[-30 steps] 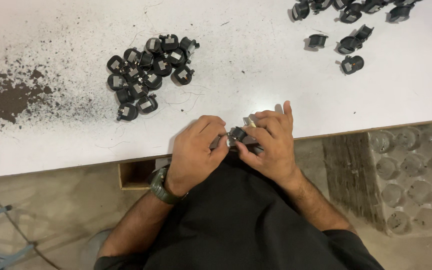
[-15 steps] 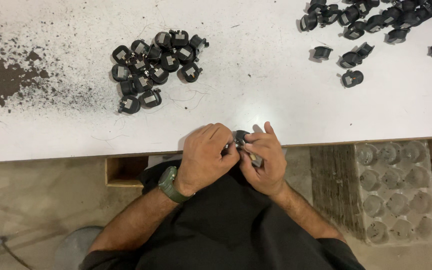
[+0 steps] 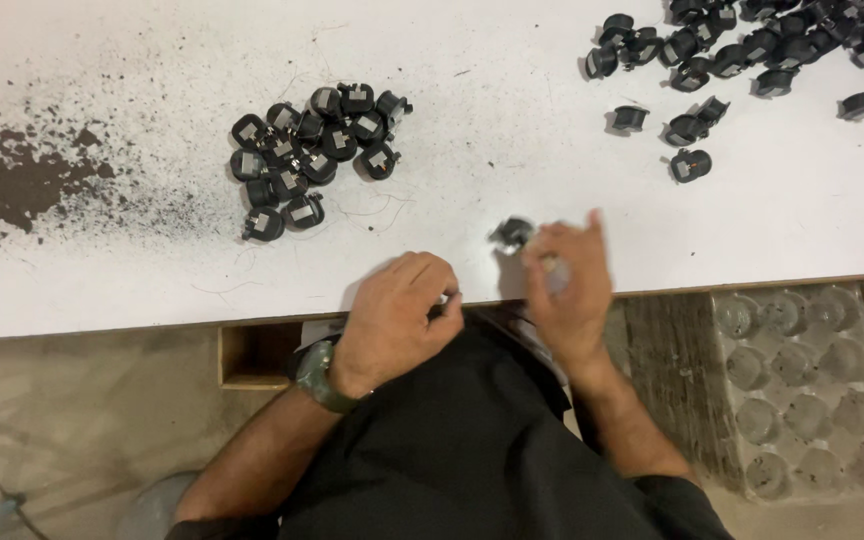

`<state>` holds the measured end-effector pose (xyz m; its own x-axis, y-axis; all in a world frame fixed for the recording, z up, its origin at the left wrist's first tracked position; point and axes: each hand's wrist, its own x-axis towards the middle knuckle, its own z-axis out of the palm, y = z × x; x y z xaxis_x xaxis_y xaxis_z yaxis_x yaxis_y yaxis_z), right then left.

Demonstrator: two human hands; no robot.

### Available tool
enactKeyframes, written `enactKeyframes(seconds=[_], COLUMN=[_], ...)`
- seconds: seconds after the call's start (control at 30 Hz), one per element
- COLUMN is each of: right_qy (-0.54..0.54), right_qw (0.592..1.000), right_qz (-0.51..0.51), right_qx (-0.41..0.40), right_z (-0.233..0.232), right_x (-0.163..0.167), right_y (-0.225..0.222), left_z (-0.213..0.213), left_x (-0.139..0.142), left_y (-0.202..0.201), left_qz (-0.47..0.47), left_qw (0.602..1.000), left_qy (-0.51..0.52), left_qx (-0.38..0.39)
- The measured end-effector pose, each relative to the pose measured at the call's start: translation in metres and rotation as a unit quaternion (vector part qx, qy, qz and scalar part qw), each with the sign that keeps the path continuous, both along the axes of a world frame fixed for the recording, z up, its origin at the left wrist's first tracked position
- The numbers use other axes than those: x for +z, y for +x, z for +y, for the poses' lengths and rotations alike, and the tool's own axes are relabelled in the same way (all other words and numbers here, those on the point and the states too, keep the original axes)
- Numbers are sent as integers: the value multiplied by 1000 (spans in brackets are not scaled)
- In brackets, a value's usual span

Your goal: The person sits at a white workbench with piles of small black plastic housings and assembles them one at a time, holding a housing in one hand and using a small blade in the other to press and trim a metal contact into the part, then sets the finished piece aside and picks the next one.

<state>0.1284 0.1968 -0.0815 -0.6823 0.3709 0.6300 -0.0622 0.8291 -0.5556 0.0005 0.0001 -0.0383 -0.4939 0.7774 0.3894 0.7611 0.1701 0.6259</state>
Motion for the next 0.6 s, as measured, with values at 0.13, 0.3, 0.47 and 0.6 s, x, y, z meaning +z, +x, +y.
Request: enactKeyframes(seconds=[0.13,0.3,0.47,0.6], right_qy=[-58,-131,-88,-135], right_qw=[993,973,888,945], right_qz=[23,-138,-107,-60], right_qx=[-98,132,439,291], right_z=[29,-39,-71,-37], right_x=[35,39,36,40], right_y=[-6,-38,-32,-14], left_z=[-18,-11,20,22], left_x=[20,37,43,39], left_y=[-35,-79,-107,-97], left_qz=[155,260,276,170], left_qw=[984,952,930,951], left_qy=[-22,-149,-244,-255], left_qx=[84,66,-13,-39])
